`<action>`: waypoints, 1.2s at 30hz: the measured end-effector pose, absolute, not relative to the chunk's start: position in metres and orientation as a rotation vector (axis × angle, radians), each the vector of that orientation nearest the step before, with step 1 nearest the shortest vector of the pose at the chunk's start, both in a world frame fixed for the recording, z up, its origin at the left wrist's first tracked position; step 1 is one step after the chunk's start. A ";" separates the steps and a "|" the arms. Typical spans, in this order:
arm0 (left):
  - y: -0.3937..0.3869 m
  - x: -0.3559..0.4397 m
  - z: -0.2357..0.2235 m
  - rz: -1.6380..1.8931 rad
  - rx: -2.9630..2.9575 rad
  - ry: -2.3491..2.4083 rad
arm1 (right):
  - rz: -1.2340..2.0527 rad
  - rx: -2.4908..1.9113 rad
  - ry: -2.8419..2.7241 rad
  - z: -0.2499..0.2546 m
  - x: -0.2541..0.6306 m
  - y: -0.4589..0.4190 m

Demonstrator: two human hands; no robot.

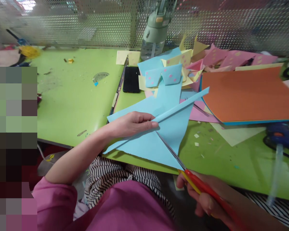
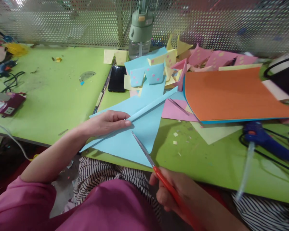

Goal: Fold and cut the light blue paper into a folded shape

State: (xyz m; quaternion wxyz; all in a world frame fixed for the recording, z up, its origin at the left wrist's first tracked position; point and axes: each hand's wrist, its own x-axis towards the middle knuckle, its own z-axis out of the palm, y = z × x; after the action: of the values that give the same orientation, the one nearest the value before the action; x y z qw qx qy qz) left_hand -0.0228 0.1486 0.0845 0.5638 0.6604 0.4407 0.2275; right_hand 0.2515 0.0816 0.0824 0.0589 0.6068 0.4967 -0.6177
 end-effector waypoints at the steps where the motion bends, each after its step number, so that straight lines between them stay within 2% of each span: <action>1: 0.148 -0.023 0.086 0.540 1.560 1.038 | -1.895 1.856 1.469 0.083 0.252 0.082; 25: 0.148 -0.023 0.081 0.534 1.625 0.984 | -2.054 1.857 1.329 0.090 0.243 0.086; 36: 0.147 -0.022 0.081 0.547 1.612 0.969 | -2.027 1.814 1.383 0.089 0.243 0.087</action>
State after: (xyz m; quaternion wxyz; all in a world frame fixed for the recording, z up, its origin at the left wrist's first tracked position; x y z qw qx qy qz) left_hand -0.0222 0.1473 0.0812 0.5575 0.6832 0.4106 0.2320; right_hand 0.2426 0.0872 0.0885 0.0448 0.5938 0.4527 -0.6636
